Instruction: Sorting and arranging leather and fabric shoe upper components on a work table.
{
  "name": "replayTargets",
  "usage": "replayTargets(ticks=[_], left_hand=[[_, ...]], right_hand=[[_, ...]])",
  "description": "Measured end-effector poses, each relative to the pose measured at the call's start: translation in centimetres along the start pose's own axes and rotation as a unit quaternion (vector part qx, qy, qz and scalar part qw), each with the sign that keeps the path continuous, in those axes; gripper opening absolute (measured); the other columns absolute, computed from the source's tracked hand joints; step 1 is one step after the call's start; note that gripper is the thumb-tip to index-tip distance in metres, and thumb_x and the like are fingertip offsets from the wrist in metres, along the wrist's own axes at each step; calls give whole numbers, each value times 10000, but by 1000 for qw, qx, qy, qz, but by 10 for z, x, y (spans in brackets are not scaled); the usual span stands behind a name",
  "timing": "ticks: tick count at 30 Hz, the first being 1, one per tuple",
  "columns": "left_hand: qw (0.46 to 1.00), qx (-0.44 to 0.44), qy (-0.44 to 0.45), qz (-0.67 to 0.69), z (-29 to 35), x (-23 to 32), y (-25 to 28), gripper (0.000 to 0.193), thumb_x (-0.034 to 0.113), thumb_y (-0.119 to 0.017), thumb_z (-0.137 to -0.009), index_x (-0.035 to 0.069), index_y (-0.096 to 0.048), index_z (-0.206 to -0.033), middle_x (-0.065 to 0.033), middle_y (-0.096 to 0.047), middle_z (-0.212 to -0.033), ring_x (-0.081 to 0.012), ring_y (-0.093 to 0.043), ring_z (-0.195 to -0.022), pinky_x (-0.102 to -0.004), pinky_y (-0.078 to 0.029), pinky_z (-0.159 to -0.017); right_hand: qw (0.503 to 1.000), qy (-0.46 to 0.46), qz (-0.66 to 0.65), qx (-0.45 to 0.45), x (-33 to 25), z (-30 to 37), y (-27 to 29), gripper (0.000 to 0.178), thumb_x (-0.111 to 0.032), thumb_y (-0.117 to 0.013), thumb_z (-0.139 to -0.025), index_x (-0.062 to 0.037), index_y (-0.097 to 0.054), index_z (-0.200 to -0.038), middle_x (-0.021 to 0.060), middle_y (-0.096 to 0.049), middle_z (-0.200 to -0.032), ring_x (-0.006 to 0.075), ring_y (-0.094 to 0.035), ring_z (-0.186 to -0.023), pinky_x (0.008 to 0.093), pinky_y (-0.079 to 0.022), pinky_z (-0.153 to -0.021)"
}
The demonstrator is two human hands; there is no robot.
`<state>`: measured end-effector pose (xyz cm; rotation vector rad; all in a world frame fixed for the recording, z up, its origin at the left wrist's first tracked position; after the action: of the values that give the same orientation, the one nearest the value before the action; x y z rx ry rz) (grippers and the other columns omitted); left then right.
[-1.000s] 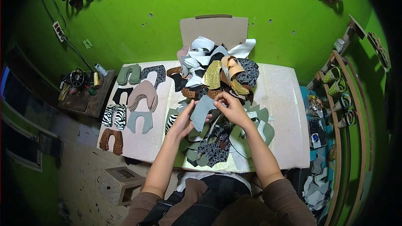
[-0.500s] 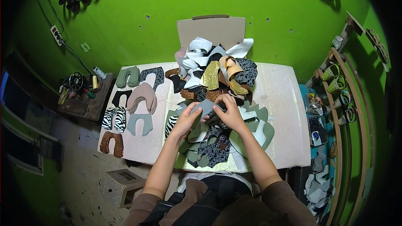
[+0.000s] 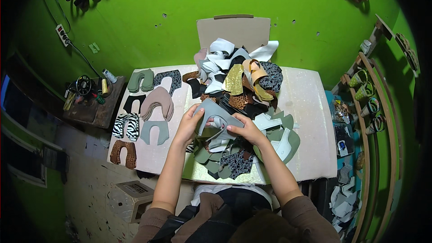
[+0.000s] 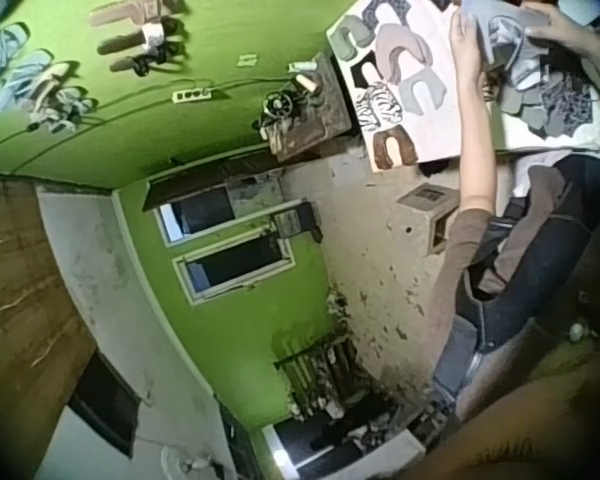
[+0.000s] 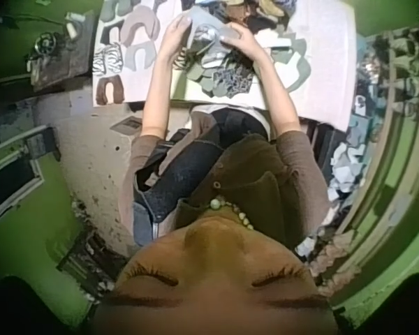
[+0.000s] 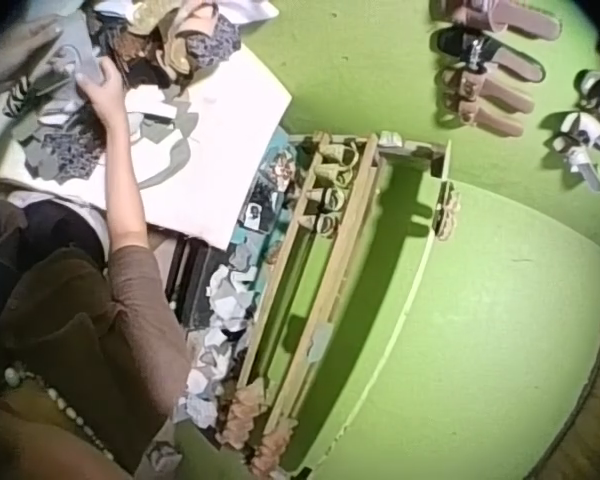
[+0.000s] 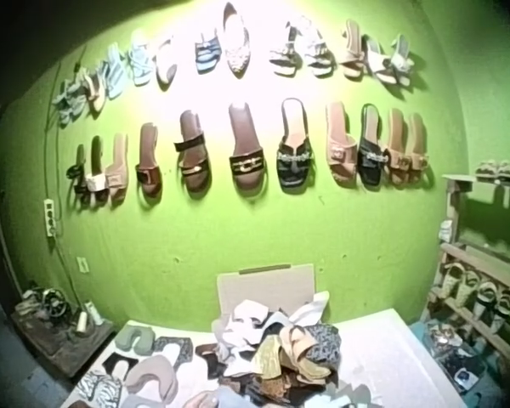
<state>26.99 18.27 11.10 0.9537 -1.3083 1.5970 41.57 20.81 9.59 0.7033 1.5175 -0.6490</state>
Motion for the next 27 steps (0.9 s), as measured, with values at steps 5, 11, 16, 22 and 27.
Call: replayTargets(ticks=[5,11,16,22,27], left_hand=[[995,19,23,99,1,-13,29,253,142,-430,-935,12,-448,-1151,-109,-570,-992,-180,-614,-811,-269,-533,-679],[971,-10,54,233,10,-24,64,301,104,-439,-907,18,-422,-1195,-129,-555,-1042,-219,-599,-883,-326,-521,-754],[952,21,114,284,31,-53,123,332,94,-486,-875,23,-427,-1193,-146,-554,-1059,-254,-586,-930,-361,-508,-794],[954,85,147,247,61,-67,220,325,57,-435,-898,-4,-393,-1214,-155,-535,-1086,-242,-580,-955,-345,-495,-812],[959,143,163,183,73,-76,298,325,53,-410,-906,0,-380,-1226,-152,-528,-1087,-233,-579,-937,-338,-503,-783]], right_hand=[[932,-73,-352,-38,4,-1,-43,438,-100,-578,-819,-12,-400,-1209,111,-587,-993,183,-580,-887,330,-466,-816],[883,-41,-467,-11,6,-14,-71,484,-109,-508,-856,-107,-301,-1294,94,-529,-1037,172,-548,-905,331,-489,-773],[878,-118,-458,74,45,-33,-117,293,-171,-424,-919,-57,-403,-1188,84,-573,-963,160,-579,-829,300,-493,-728],[857,-290,-408,123,109,-49,-195,301,-73,-381,-899,51,-418,-1171,165,-579,-1071,223,-588,-962,314,-501,-807],[858,-342,-377,72,144,-70,-254,321,-7,-348,-880,42,-396,-1193,184,-559,-1089,236,-593,-966,326,-512,-831]])
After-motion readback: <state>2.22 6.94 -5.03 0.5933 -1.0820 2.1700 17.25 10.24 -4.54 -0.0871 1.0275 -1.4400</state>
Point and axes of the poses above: each hand's wrist, its own z-axis away from the middle knuckle, its own y-axis out of the back of the hand, x = y × z, the point moved 10 cm from there along -z, towards the middle knuckle
